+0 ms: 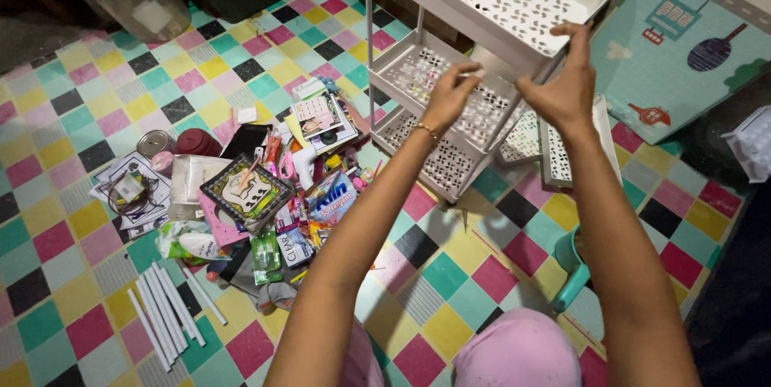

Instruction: The person assembles a three-tier white plastic shelving unit by inserting vertical poles into the trays and stacking them. They handle the trays and poles by hand, aligning the components to form a stable structure.

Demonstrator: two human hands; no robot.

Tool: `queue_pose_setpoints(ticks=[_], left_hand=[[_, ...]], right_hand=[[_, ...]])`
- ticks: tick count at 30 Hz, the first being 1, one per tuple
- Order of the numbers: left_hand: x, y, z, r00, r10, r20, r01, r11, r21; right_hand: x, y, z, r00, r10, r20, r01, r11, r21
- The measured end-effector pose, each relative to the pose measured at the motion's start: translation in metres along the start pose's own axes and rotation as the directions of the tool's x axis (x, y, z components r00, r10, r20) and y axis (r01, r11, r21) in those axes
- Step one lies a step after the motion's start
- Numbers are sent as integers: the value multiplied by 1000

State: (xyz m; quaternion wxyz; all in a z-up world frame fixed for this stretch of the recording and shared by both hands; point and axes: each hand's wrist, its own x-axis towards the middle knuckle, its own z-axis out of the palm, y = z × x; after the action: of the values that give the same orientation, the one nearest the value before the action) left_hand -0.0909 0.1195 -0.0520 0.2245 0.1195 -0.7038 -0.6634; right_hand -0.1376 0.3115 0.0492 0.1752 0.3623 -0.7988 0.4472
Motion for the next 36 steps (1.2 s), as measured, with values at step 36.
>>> queue_pose_setpoints(ticks=[36], left_hand=[[-51,59,-114,866,353,-354,-149,859,490]], right_hand=[[76,113,-13,994,89,-63,-102,958,-266]])
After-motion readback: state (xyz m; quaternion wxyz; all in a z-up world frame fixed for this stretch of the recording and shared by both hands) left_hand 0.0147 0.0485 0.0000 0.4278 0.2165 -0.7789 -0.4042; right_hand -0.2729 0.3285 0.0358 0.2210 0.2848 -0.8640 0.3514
